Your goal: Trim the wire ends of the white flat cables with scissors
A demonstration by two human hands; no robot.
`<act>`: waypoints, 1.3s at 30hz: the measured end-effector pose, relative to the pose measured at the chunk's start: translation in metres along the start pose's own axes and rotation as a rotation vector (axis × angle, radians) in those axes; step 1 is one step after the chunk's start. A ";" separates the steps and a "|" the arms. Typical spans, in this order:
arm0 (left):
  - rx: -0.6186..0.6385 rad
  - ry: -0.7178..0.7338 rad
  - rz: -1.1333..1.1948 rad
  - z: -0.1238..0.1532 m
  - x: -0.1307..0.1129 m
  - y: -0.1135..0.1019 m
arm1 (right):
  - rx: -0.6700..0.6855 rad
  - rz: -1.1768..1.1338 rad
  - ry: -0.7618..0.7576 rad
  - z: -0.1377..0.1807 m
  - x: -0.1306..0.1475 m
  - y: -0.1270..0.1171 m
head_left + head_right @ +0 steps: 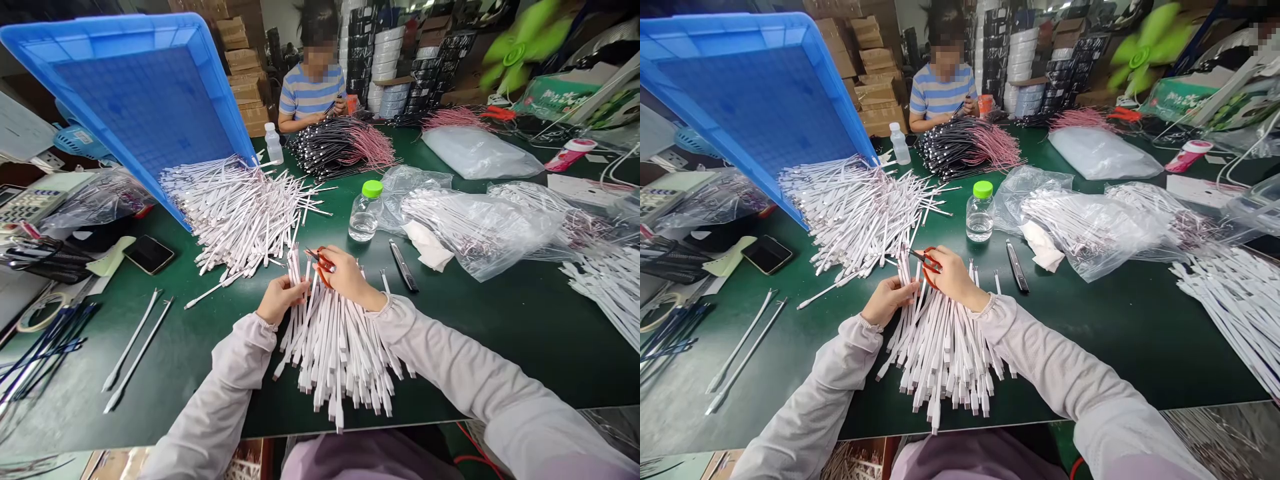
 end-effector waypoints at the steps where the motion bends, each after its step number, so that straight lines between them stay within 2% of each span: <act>1: -0.005 0.002 -0.002 0.000 0.000 0.000 | -0.002 0.001 -0.015 0.000 -0.001 0.000; 13: -0.008 0.027 -0.031 -0.002 0.005 -0.002 | 0.011 0.133 -0.120 0.001 -0.007 -0.003; 21: -0.017 0.011 -0.032 0.001 -0.001 0.001 | -0.032 0.145 -0.061 0.002 -0.010 -0.005; 24: 0.000 0.024 -0.030 0.001 -0.002 0.002 | -0.002 0.038 0.022 0.001 -0.006 -0.006; 28: 0.020 0.051 -0.066 0.002 -0.003 0.004 | 0.052 -0.185 0.291 -0.004 -0.003 -0.006; 30: 0.023 0.054 -0.088 0.003 -0.003 0.006 | 0.089 -0.275 0.374 -0.006 -0.003 -0.004; 39: 0.021 0.051 -0.099 0.002 -0.002 0.006 | 0.173 -0.392 0.385 -0.007 0.002 -0.006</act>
Point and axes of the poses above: each hand's wrist, its own z-axis away from the middle knuckle, its own y-axis out of the palm, x = y × z, the point moved 1 cm from there along -z, towards the middle knuckle, and after that the axes turned 8 degrees about y, right-handed, at the moved point
